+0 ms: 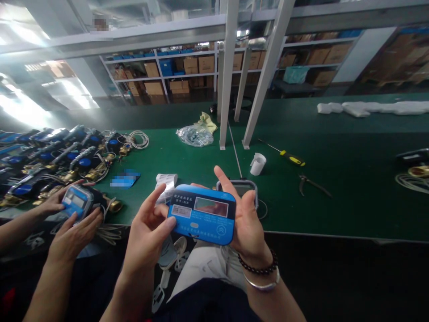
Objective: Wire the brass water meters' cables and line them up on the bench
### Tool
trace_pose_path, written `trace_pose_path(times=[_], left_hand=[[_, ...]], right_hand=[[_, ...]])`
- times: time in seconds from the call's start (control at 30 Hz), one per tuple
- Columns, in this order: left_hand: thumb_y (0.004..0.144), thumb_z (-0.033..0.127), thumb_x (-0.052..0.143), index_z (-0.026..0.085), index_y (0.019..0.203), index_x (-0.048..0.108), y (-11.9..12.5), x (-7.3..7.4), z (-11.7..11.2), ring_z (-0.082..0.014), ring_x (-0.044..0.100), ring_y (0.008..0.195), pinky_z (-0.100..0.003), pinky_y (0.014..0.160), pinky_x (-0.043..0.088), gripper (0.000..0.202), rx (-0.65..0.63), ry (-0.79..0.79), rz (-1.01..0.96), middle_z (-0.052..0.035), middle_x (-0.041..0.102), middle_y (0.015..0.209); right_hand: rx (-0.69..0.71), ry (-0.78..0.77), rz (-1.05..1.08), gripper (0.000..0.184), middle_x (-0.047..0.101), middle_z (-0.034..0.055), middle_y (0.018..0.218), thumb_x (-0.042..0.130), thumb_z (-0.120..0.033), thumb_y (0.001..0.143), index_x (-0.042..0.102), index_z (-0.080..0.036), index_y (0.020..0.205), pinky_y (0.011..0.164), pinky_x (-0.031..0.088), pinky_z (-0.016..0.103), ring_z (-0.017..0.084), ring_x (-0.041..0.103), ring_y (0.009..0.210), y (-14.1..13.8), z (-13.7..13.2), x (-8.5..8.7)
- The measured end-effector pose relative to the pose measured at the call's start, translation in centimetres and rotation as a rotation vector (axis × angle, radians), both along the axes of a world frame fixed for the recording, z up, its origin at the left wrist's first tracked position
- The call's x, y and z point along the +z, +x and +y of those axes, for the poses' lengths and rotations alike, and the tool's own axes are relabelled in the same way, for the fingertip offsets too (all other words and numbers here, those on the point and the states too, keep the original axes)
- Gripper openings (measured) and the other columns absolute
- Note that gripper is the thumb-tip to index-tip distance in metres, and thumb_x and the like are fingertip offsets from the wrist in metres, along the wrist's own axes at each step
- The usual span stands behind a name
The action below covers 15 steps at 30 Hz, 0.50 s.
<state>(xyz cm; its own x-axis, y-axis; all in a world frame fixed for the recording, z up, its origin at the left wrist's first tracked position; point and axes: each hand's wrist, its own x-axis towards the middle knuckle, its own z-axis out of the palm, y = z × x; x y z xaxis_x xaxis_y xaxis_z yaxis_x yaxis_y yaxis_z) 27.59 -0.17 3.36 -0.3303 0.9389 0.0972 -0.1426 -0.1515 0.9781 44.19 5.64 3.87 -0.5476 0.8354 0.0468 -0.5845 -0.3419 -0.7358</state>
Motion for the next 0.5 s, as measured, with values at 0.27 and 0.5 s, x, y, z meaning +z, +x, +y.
trace_pose_path(times=[0.27,0.5], left_hand=[[0.067,0.025,0.073,0.020,0.129,0.047,0.02,-0.05,0.08,-0.0068,0.047,0.056,-0.017,0.053,0.041,0.067,-0.003,0.010,0.014,0.0045,0.053,0.063],[0.071,0.031,0.069,0.016,0.110,0.062,-0.42,-0.65,0.98,-0.0095,0.052,0.060,-0.021,0.059,0.044,0.042,0.002,-0.122,0.166,0.0012,0.059,0.065]], right_hand=[[-0.168,0.092,-0.207,0.083,0.060,0.0140,0.116,0.025,-0.079,0.078,0.029,-0.027,0.142,0.081,0.046,0.052,0.033,0.057,0.106,-0.01,-0.13,-0.08],[-0.143,0.137,-0.293,0.094,0.054,0.0151,0.125,0.025,-0.085,0.071,0.016,-0.028,0.145,0.075,0.051,0.047,0.032,0.060,0.101,0.03,-0.18,-0.65]])
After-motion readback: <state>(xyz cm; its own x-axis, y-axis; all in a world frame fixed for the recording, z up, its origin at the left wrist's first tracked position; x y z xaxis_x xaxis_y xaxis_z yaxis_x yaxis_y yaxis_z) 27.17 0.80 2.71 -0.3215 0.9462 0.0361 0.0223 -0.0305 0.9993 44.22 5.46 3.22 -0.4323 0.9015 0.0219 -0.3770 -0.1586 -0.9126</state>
